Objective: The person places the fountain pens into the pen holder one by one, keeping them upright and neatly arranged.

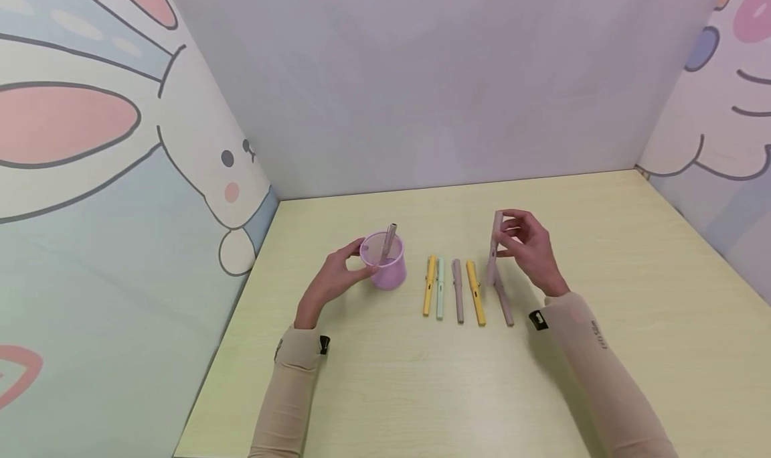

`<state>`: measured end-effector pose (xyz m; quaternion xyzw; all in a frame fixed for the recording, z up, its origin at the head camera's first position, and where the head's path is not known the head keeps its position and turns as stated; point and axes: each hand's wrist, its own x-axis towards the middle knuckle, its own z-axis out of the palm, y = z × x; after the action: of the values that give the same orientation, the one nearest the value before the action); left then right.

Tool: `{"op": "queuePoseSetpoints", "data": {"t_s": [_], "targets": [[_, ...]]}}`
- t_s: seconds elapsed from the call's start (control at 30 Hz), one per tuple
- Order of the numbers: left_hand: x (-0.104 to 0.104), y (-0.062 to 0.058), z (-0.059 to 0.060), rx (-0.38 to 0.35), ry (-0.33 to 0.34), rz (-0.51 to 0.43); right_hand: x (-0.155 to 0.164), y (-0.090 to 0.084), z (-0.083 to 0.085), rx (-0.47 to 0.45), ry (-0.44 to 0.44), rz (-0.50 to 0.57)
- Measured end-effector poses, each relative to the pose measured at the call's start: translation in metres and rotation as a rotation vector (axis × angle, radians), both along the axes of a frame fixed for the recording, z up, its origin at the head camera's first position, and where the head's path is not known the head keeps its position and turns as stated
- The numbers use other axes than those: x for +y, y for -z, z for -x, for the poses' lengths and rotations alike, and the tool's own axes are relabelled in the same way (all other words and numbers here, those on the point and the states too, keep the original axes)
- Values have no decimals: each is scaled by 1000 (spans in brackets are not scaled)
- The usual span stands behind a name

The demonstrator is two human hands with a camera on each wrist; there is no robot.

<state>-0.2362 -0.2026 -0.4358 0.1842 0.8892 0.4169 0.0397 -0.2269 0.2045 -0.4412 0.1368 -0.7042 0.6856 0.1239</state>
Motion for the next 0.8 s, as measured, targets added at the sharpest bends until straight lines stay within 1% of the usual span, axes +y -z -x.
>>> {"op": "queuePoseSetpoints", "data": {"t_s": [0.2,0.47,0.8], "targets": [[0,1,0,3,-5,1,-4,-1,2,21,-6,27],[0,0,0,7,-1,-5,-11,-1,5,23,-21,64],[0,-1,-1,1,2,-8,-18,-2,9,53,-13,48]]}}
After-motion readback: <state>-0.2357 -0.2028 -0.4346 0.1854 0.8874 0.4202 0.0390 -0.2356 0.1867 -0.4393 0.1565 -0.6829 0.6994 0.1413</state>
